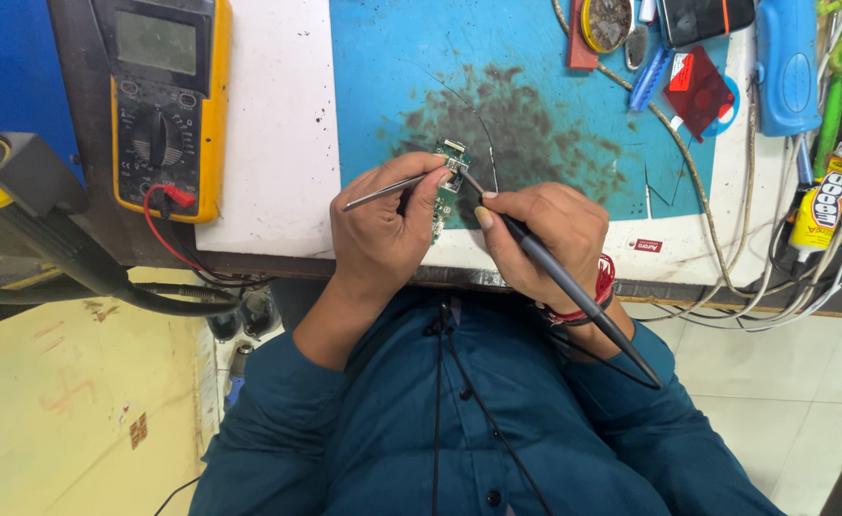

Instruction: The person holds a green circuit board on the workbench and solders components onto it with a soldering iron, steadying the board with a metal rod in the other hand. They reposition and turn the board to work on different sections, then set the board down on the mat.

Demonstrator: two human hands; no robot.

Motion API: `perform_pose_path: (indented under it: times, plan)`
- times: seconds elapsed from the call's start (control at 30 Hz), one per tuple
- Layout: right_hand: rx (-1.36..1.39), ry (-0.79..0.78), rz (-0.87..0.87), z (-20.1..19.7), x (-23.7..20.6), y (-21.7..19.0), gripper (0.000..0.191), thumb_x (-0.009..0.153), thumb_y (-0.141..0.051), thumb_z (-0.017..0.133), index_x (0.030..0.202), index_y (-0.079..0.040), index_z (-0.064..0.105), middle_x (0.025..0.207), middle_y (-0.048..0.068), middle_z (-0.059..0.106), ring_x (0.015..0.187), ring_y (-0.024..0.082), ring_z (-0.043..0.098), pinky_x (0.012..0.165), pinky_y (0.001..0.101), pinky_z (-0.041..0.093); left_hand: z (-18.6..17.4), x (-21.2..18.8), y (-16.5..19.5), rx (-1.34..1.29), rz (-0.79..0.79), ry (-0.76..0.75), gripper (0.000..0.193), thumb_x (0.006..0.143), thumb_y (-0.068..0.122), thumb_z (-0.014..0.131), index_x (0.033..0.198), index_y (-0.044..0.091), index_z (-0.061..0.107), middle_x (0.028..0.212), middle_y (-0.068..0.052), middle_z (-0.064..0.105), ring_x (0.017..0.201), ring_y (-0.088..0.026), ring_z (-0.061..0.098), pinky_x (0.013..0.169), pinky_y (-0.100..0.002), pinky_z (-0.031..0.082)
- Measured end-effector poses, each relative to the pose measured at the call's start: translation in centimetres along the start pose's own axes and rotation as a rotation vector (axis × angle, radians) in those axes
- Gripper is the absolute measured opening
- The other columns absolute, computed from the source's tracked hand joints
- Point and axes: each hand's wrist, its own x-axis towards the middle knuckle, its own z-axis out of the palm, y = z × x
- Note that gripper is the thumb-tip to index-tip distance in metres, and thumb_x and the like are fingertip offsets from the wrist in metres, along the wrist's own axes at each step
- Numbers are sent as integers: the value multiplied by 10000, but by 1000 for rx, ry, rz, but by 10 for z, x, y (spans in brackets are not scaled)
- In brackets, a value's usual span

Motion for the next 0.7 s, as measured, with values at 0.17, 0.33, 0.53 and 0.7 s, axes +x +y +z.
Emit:
perform_pose_path:
  times: [0.17, 0.33, 0.53, 0.7]
  plan:
    - [20, 9, 6, 0, 0, 1, 150, 886, -42, 814, 1006, -43, 723, 836, 100, 709, 727, 258, 687, 679, 354, 514, 0, 0, 0, -2, 2, -1, 97, 995, 129, 756, 1069, 73, 728, 844, -65, 727, 695, -181, 666, 637, -312, 504]
    - [14, 6, 12, 1, 0, 0, 147, 886, -44, 815, 1003, -44, 726, 834, 100, 706, 726, 259, 686, 676, 351, 514, 0, 0, -1, -7, 8, -4, 93, 999, 125, 755, 1071, 72, 725, 847, -67, 727, 700, -184, 668, 643, -315, 506]
    - [19, 0, 21, 0, 0, -1, 140, 879, -42, 814, 991, -41, 729, 810, 99, 701, 710, 253, 684, 660, 347, 511, 0, 0, 0, -9, 20, -2, 100, 1001, 125, 752, 1081, 72, 725, 866, -69, 733, 718, -184, 678, 651, -314, 512]
    - [25, 4, 10, 1, 1, 0, 147, 875, -44, 816, 993, -39, 729, 812, 100, 702, 711, 256, 685, 664, 350, 512, -1, 0, 0, -1, 17, -3, 102, 998, 125, 753, 1082, 72, 729, 869, -68, 738, 722, -184, 680, 655, -313, 514]
